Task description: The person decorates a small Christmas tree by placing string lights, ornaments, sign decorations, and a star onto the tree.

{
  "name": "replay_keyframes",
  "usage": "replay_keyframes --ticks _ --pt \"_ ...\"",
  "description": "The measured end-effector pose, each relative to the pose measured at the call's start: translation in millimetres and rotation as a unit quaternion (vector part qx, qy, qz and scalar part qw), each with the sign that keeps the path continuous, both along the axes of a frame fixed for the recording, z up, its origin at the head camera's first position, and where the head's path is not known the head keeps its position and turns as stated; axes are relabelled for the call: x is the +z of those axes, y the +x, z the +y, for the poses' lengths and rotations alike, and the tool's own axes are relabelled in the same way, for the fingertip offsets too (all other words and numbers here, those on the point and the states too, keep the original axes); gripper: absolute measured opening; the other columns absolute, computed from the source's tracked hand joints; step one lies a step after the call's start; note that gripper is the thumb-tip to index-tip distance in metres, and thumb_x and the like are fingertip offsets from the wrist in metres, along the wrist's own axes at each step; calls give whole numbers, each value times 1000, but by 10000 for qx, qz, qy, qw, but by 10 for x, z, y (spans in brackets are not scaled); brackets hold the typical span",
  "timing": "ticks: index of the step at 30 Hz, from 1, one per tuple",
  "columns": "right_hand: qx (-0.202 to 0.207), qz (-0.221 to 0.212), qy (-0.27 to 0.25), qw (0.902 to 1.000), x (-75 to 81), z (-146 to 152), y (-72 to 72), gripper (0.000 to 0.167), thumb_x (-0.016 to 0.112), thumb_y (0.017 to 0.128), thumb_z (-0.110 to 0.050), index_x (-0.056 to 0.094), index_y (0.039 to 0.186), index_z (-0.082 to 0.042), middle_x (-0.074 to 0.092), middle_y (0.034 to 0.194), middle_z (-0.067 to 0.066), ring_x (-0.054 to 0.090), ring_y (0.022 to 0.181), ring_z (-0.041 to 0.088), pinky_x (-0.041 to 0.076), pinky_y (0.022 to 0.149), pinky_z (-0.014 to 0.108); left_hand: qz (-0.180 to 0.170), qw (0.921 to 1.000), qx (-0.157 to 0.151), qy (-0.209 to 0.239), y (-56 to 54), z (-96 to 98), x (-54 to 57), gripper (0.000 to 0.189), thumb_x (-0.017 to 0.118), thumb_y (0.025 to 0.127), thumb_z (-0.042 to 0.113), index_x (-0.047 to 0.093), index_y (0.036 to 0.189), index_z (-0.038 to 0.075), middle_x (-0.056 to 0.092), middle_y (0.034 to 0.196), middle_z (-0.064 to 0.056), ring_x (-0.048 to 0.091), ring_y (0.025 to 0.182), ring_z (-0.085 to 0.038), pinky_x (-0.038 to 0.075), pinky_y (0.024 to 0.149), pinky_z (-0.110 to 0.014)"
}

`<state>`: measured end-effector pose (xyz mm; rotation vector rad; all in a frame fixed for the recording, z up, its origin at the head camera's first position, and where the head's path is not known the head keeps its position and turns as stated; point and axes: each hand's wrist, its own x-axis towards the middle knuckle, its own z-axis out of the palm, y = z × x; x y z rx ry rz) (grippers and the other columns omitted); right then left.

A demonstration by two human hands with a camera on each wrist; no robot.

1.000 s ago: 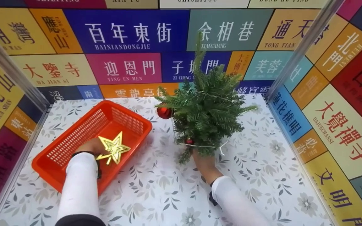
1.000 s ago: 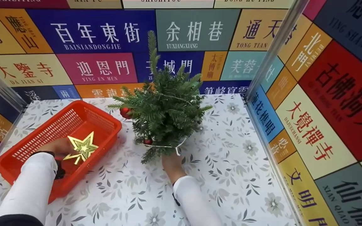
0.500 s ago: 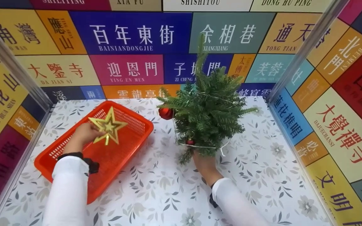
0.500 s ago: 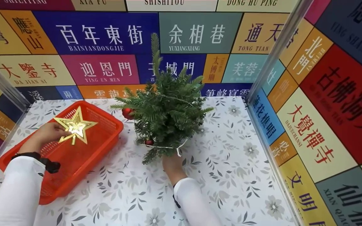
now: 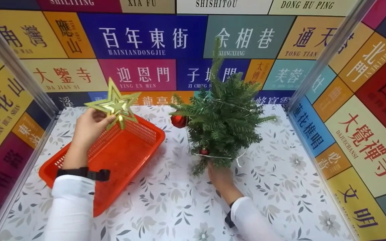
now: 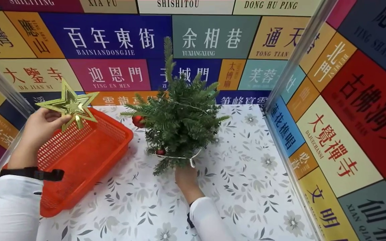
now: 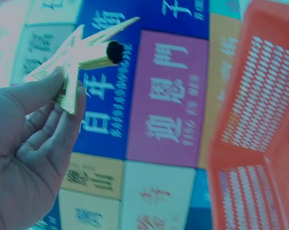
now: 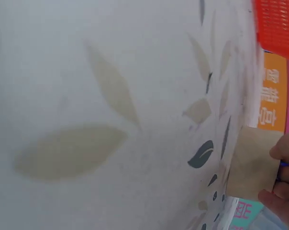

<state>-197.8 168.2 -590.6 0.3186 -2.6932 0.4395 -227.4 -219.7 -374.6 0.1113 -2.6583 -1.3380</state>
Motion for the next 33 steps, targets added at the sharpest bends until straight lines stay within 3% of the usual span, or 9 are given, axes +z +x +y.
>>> replay_keyframes --ticks 3,9,11,14,18,22,27,31,33 --pt "187 49 -32 9998 -3 132 141 19 60 81 -14 63 99 -9 59 74 16 56 60 33 44 48 42 472 9984 141 277 54 163 100 51 65 78 36 50 111 0 60 101 -15 57 92 -20 47 75 -27" --pt "-543 -739 -1619 9825 119 549 423 35 61 82 -13 58 116 -7 51 121 17 49 106 32 42 85 44 1297 9886 207 730 144 447 276 48 69 75 30 53 106 -3 61 95 -12 58 84 -12 47 75 -22" --pt "-840 -824 -2139 9697 215 713 450 37 59 84 -14 54 120 -6 49 124 16 45 112 32 38 90 45 1476 9856 123 813 160 529 335 48 70 74 30 53 106 -3 61 94 -12 58 82 -11 48 73 -22" --pt "-1578 -788 -2874 9414 461 956 441 40 56 87 -24 50 126 -13 49 125 12 49 108 30 47 79 41 1676 9810 -91 969 172 650 411 49 70 73 30 54 106 -2 62 92 -10 59 80 -10 49 69 -21" --pt "-2393 -486 -3742 8946 983 1243 417 42 53 87 -37 48 127 -25 50 126 2 52 104 21 50 71 28 1872 9740 -449 1195 171 825 491 48 71 72 30 55 106 0 62 89 -9 59 78 -11 49 66 -22" --pt "-2297 205 -4479 8638 1619 1383 433 38 55 86 -35 50 123 -27 49 127 -4 49 109 13 43 86 21 2023 9678 -731 1306 155 998 571 45 72 71 28 57 105 1 64 88 -8 60 78 -12 50 66 -24" --pt "-1536 1174 -4639 8646 2407 1173 501 35 60 84 -22 56 118 -17 54 122 2 50 110 12 40 90 23 1935 9658 -1113 1321 133 1220 678 45 71 72 29 56 106 4 63 90 -8 59 80 -14 51 68 -25" --pt "-307 1857 -4307 8826 2866 820 535 32 62 81 -4 58 113 -2 60 109 11 56 100 18 43 88 28 1826 9613 -1481 1434 98 1431 739 44 71 72 28 55 105 3 62 89 -7 59 81 -14 51 70 -24" --pt "383 1896 -4009 8955 2969 700 489 33 63 79 1 58 111 1 61 104 13 58 96 20 45 85 29 1820 9595 -1612 1422 82 1536 751 42 71 72 28 56 103 3 61 88 -6 59 81 -13 50 70 -22"
